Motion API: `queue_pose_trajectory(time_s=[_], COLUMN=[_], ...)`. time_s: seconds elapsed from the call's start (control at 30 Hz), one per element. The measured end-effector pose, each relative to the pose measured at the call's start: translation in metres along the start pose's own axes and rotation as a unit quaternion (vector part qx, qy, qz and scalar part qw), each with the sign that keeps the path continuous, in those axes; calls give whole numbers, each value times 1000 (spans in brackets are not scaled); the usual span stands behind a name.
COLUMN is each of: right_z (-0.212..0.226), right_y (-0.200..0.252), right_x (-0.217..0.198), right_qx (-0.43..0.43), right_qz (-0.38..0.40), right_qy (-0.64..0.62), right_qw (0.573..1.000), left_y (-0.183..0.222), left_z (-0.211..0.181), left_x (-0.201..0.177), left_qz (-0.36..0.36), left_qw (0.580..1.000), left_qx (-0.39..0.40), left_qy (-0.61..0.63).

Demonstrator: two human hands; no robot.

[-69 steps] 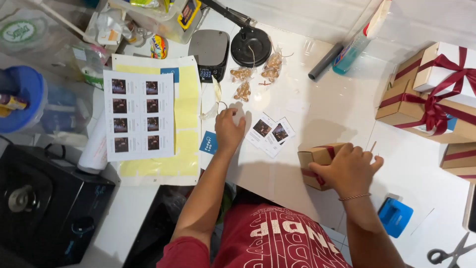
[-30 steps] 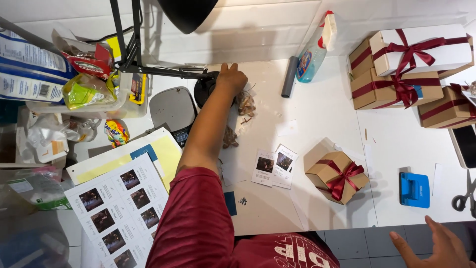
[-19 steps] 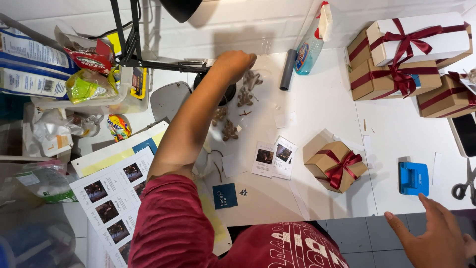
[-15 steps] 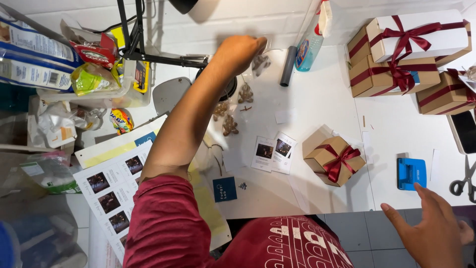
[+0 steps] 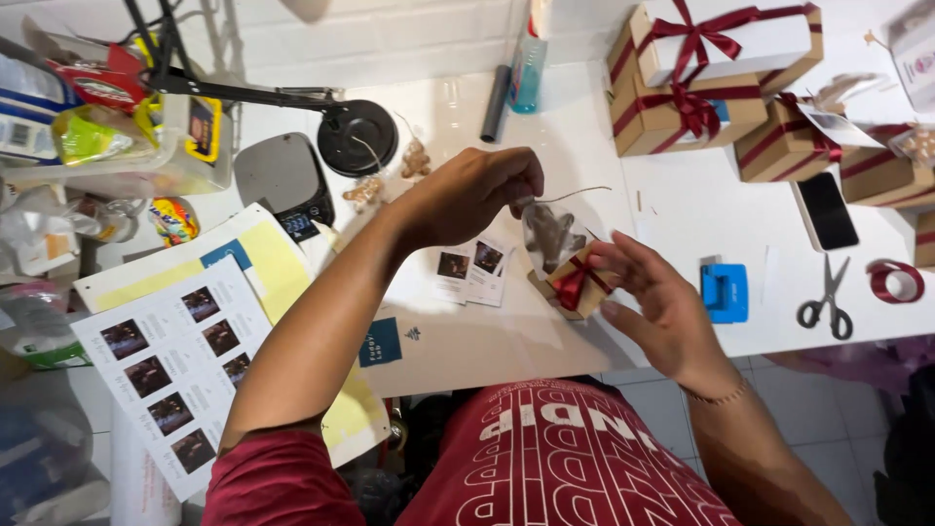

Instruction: Attaching small photos and decorative tags to gift boxes wrapped with ribbons

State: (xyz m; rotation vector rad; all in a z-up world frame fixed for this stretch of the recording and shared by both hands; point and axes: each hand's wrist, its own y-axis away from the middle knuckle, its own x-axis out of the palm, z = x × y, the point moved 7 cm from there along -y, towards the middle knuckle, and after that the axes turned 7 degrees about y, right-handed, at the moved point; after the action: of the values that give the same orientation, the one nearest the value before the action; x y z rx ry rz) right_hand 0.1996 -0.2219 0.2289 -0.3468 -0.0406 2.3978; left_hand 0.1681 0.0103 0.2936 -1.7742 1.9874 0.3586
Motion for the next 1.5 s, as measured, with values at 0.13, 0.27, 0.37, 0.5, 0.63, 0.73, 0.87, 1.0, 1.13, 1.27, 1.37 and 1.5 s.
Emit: queue_pose_trajectory(time_s=[0.13, 0.27, 0.37, 0.5, 0.63, 0.73, 0.87, 1.0, 1.13, 1.27, 1.37, 1.5], right_z=[-33, -73, -87, -138, -141, -136, -119, -78, -66, -53, -35, -20], right_y=[-2, 10, 10, 6, -1, -7, -17, -11, 3, 18, 37, 68], right_x=[-10, -25, -35, -48, -40, -28, -28, -25, -36, -69, -84, -89], right_qx=[77, 194, 228, 258, 281, 245, 107, 8, 16, 52, 74, 97], right_qz=[43, 18, 4, -12, 38, 49, 6, -5, -12, -64, -124, -192], right_qy=[-163, -284, -254, -143, -97, -70, 118, 368, 427, 437, 441, 440], right_qw=[983, 939, 940, 955, 954, 966, 987, 930, 904, 896, 886, 872], left_y=[-10, -21, -17, 22, 89, 155, 228, 235, 209, 177, 163, 153], left_z=[-5, 11, 32, 91, 114, 131, 167, 186, 240, 293, 311, 345], left_x=[56, 110, 138, 158, 158, 151, 147, 133, 90, 40, 19, 16], left_qz=[8, -6, -83, -287, -415, -485, -590, -604, -572, -494, -464, -459], left_qw=[999, 995, 978, 915, 859, 800, 711, 710, 738, 748, 733, 728], left_qx=[-17, -85, -172, -251, -274, -348, -383, -357, -344, -391, -450, -462], left_qy=[46, 60, 90, 131, 122, 66, 14, -57, -101, -209, -215, -216])
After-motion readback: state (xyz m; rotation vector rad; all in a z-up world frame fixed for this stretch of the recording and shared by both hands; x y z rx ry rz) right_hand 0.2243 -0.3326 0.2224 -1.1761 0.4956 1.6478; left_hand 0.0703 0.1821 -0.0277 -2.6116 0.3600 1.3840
